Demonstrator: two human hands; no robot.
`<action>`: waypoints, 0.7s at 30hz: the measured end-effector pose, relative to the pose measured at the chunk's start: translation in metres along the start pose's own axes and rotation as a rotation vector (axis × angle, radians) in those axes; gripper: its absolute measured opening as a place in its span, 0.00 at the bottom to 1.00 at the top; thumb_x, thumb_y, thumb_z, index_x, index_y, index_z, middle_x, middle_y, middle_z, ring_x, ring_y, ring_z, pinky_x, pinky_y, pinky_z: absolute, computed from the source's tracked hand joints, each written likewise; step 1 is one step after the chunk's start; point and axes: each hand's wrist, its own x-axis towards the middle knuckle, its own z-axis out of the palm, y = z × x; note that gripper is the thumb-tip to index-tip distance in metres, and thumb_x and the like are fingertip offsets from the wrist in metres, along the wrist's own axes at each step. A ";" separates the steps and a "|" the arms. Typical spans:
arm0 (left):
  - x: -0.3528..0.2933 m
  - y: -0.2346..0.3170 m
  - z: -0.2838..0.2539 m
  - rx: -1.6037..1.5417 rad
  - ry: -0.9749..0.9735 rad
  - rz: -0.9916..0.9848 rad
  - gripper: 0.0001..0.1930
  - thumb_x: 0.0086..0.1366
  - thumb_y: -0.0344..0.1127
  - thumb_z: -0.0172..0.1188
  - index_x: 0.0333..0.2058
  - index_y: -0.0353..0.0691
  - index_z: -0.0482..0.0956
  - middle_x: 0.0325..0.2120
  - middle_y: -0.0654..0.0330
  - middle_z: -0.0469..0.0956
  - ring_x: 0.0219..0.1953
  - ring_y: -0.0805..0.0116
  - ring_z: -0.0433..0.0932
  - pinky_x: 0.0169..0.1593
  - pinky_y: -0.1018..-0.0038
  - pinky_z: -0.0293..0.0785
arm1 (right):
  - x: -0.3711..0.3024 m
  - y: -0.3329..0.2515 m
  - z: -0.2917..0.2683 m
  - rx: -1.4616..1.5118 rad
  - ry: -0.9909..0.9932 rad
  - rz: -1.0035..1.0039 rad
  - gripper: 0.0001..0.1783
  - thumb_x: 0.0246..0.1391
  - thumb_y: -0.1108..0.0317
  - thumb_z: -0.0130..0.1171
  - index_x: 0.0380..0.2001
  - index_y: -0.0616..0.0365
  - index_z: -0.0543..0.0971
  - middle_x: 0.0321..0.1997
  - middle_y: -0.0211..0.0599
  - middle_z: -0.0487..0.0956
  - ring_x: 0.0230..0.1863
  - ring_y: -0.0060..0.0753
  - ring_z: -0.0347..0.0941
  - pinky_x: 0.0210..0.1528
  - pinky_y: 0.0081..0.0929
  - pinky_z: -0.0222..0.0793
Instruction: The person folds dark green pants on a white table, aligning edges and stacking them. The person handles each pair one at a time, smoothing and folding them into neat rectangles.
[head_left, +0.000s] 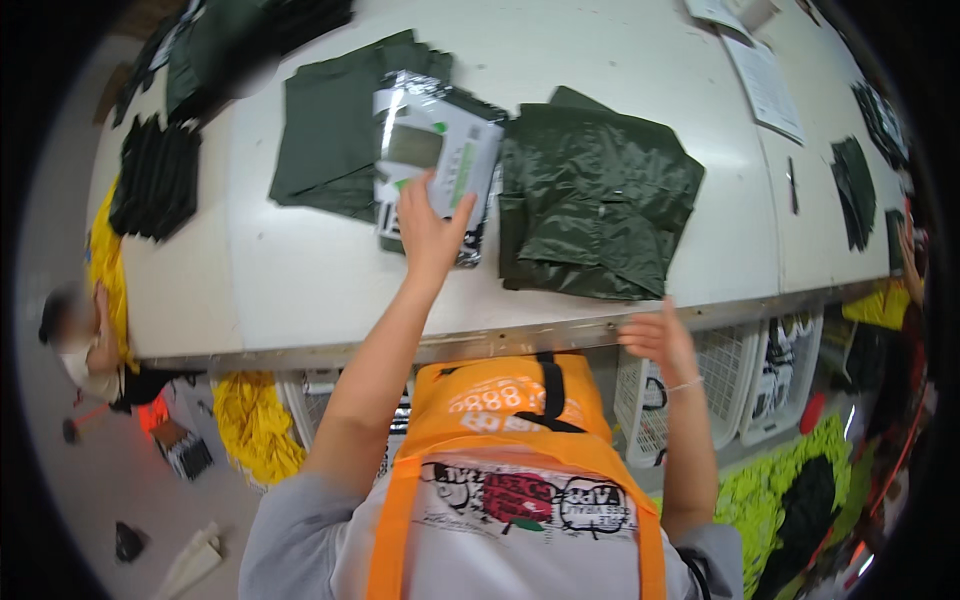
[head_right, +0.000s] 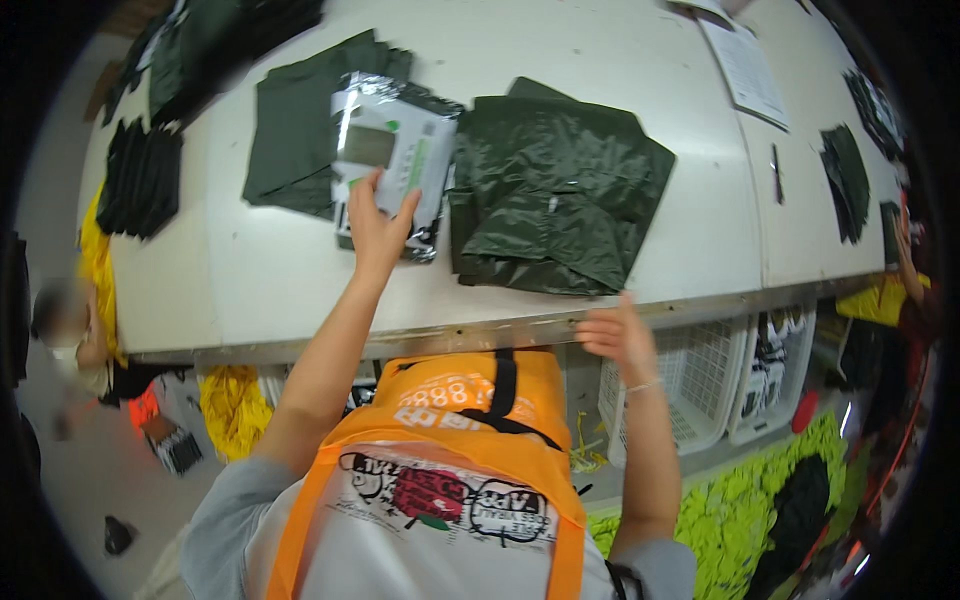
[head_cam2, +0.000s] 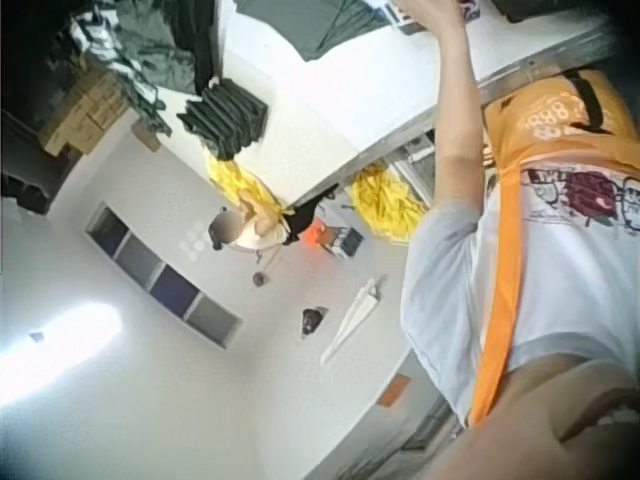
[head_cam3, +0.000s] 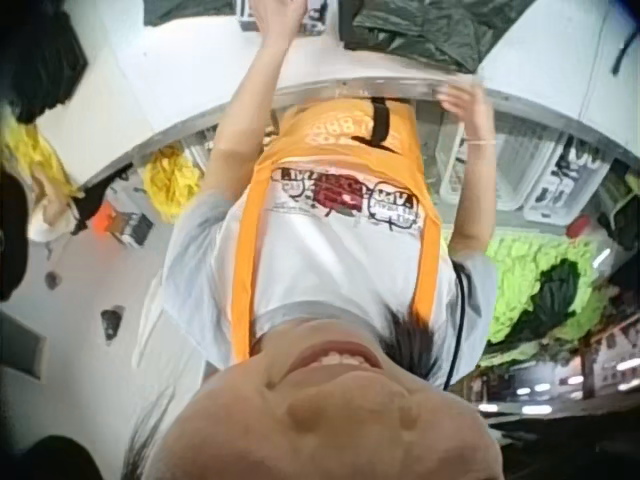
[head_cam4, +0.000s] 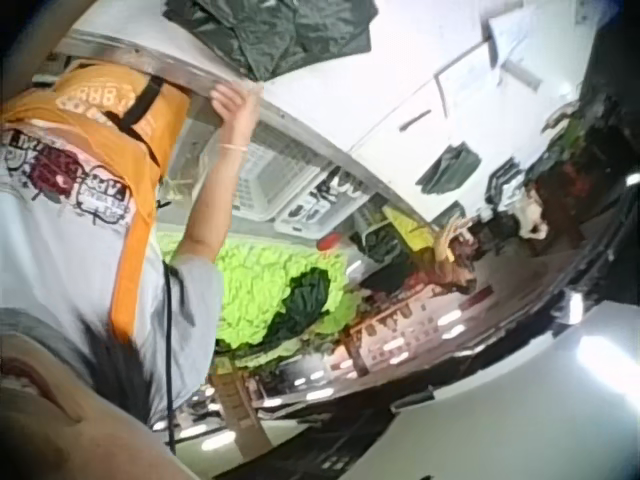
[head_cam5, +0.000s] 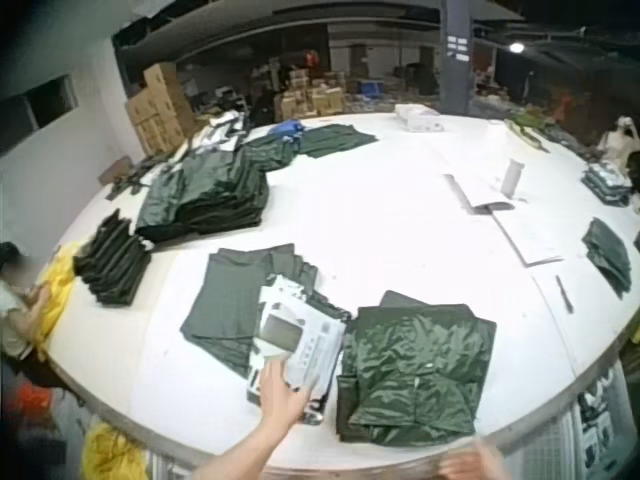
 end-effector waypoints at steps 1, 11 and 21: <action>0.007 -0.008 -0.004 0.118 0.127 -0.009 0.40 0.49 0.46 0.69 0.56 0.32 0.62 0.52 0.45 0.65 0.54 0.49 0.64 0.56 0.61 0.61 | 0.000 -0.002 -0.012 -0.022 0.083 -0.110 0.36 0.60 0.40 0.46 0.45 0.71 0.72 0.34 0.46 0.80 0.32 0.31 0.79 0.36 0.23 0.76; -0.014 -0.025 -0.069 0.426 -0.329 0.456 0.45 0.43 0.38 0.70 0.62 0.58 0.60 0.64 0.54 0.53 0.67 0.51 0.49 0.65 0.54 0.49 | 0.029 -0.011 -0.039 -0.106 0.212 -0.417 0.19 0.61 0.55 0.52 0.45 0.60 0.75 0.36 0.30 0.77 0.38 0.20 0.74 0.37 0.18 0.71; 0.061 -0.122 -0.091 -0.371 0.246 0.137 0.21 0.63 0.22 0.48 0.56 0.38 0.69 0.54 0.54 0.71 0.57 0.61 0.67 0.61 0.71 0.59 | 0.065 -0.069 -0.005 -0.262 0.315 -0.333 0.53 0.48 0.30 0.53 0.60 0.69 0.62 0.60 0.49 0.66 0.59 0.40 0.64 0.61 0.35 0.56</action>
